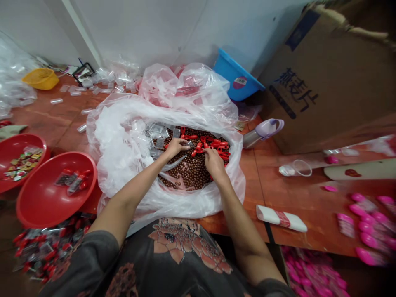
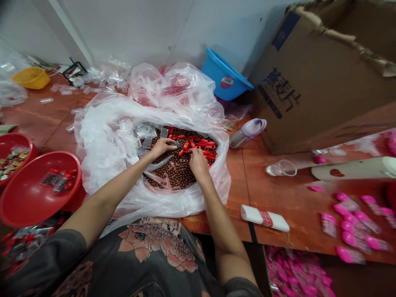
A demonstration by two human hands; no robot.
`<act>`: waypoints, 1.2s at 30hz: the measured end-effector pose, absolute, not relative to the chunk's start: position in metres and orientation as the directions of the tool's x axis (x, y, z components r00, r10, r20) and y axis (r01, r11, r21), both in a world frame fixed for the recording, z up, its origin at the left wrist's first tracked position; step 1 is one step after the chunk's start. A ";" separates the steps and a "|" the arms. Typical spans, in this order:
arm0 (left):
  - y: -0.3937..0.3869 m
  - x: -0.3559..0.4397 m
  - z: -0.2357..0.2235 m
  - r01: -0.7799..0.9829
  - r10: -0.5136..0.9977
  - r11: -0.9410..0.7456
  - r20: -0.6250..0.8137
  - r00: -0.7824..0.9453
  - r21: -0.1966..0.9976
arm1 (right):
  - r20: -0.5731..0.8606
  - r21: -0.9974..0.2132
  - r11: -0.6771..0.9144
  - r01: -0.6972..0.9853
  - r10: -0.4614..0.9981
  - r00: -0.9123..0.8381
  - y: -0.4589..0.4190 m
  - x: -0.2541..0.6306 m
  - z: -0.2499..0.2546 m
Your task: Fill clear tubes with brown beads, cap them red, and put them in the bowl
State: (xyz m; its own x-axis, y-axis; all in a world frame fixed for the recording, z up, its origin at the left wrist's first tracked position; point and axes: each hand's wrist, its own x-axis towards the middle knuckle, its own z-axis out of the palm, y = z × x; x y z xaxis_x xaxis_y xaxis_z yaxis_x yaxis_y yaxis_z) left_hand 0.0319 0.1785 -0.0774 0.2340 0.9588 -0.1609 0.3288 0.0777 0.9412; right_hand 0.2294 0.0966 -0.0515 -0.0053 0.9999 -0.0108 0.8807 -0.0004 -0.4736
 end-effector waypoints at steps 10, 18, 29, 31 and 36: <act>0.162 0.026 -0.073 0.010 0.949 0.226 -0.222 0.223 0.974 | 0.002 -0.335 0.020 0.942 1.000 -0.021 0.114 0.208 -0.044; 0.122 0.005 -0.037 -0.223 0.918 0.350 -0.286 0.274 0.910 | -0.040 -0.444 -0.007 0.896 0.999 -0.012 0.121 0.204 -0.056; 0.059 -0.004 -0.008 -0.296 0.905 0.392 -0.309 0.292 0.871 | -0.081 -0.988 -0.079 -0.130 0.997 0.009 0.067 0.211 -0.041; 0.052 -0.003 -0.002 -0.275 0.891 0.414 -0.324 0.318 0.868 | -0.086 -0.971 -0.095 -0.218 0.995 -0.051 0.053 0.212 -0.032; 0.034 -0.001 0.005 -0.185 0.832 0.484 -0.384 0.401 0.855 | -0.122 -0.947 -0.148 -0.286 0.987 -0.109 0.028 0.215 -0.016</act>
